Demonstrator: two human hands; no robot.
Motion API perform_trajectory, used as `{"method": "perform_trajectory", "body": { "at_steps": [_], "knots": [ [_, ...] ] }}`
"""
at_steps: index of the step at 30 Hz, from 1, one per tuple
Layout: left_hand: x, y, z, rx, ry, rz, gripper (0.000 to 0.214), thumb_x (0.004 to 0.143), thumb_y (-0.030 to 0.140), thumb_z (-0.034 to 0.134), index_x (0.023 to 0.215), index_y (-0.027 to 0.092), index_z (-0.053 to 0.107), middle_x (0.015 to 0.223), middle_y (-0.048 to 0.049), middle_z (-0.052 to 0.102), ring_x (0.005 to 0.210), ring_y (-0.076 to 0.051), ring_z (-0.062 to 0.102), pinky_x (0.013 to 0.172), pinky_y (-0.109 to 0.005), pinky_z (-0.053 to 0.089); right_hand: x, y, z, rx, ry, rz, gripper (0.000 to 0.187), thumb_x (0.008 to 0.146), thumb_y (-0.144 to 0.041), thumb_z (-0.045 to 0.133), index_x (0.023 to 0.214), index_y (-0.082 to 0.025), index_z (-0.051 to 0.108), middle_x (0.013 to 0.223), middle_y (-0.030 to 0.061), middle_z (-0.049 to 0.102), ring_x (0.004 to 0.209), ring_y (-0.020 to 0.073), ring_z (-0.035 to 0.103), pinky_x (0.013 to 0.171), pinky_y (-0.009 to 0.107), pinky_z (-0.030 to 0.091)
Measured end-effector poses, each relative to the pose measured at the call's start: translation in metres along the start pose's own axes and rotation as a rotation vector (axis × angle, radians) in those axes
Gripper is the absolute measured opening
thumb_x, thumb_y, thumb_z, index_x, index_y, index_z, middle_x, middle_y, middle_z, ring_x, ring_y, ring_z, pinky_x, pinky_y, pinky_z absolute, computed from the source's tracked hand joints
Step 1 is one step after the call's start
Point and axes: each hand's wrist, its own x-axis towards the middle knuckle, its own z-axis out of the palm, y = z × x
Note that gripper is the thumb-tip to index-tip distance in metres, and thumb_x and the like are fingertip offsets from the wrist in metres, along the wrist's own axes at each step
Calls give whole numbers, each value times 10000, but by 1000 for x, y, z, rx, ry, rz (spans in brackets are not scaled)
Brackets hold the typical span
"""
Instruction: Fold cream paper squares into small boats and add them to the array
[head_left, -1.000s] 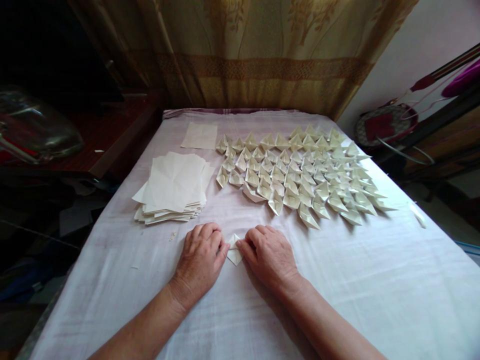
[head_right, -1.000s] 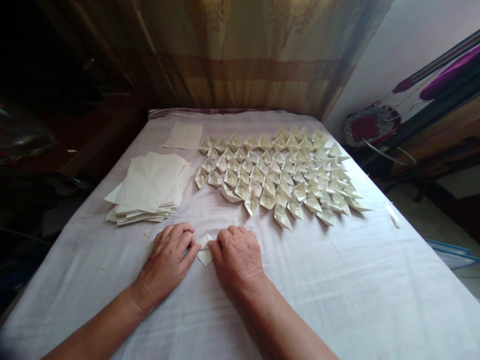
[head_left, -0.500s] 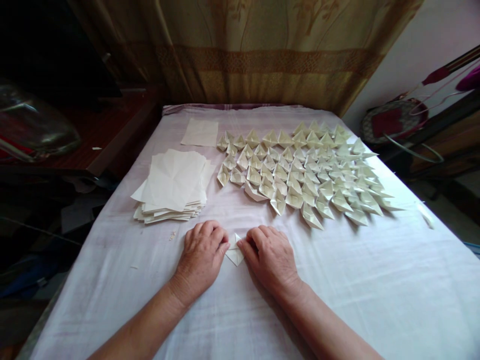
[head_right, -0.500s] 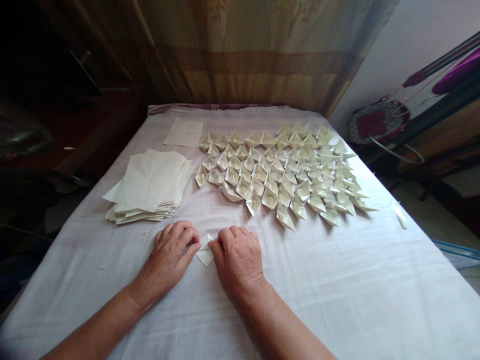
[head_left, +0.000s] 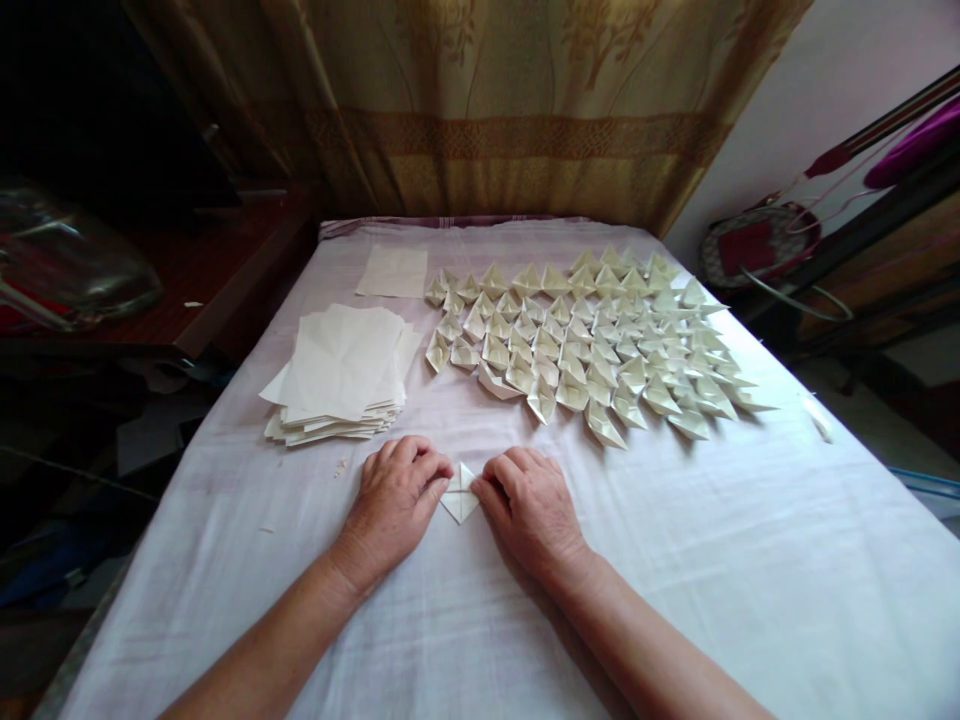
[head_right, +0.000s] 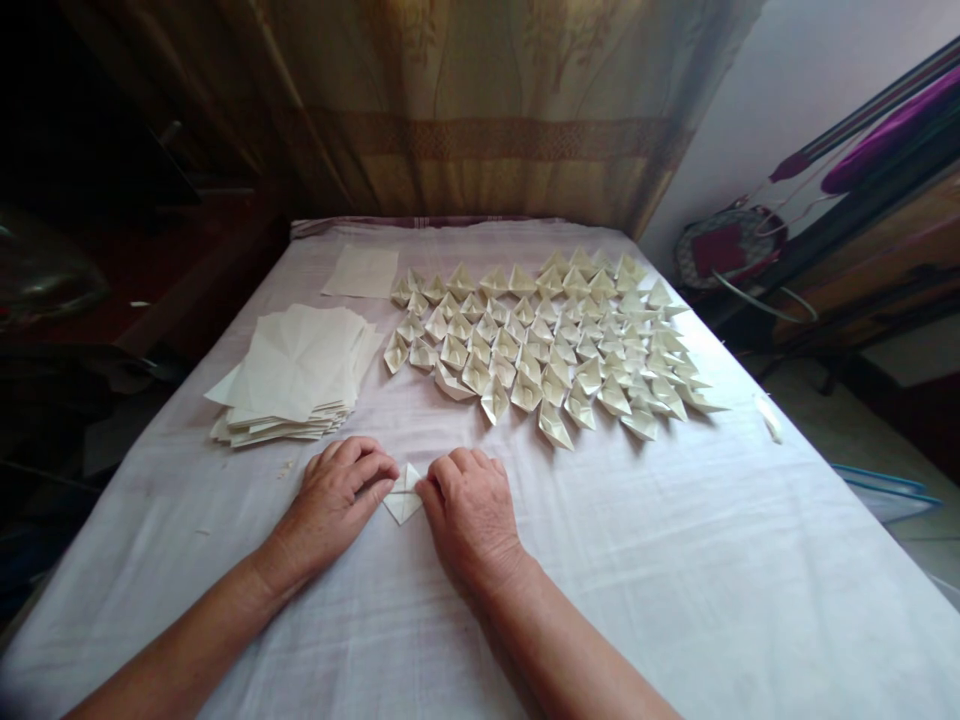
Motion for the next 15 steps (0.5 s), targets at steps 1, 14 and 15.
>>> {"method": "perform_trajectory", "body": {
  "at_steps": [1, 14, 15],
  "knots": [
    [1, 1, -1, 1, 2, 6, 84, 892, 220, 615, 910, 267, 681, 1014, -10, 620, 960, -212, 559, 863, -380, 409, 0, 0, 0, -6, 0, -2, 190, 922, -300, 627, 761, -202, 607, 768, 21, 622, 763, 192, 535, 708, 310, 293],
    [26, 26, -14, 177, -209, -108, 176, 867, 357, 675, 991, 242, 624, 1023, -22, 639, 1027, -238, 575, 902, -379, 387, -1, 2, 3, 16, 67, -20, 214, 921, -321, 634, 747, -197, 625, 753, 28, 634, 738, 183, 538, 696, 305, 296],
    [28, 27, -16, 189, -240, -100, 177, 872, 350, 664, 1009, 244, 624, 1037, -26, 640, 1038, -239, 577, 909, -377, 389, -1, 3, 4, 37, 72, -20, 209, 922, -311, 627, 748, -197, 627, 752, 27, 636, 739, 182, 543, 699, 302, 302]
  ]
}}
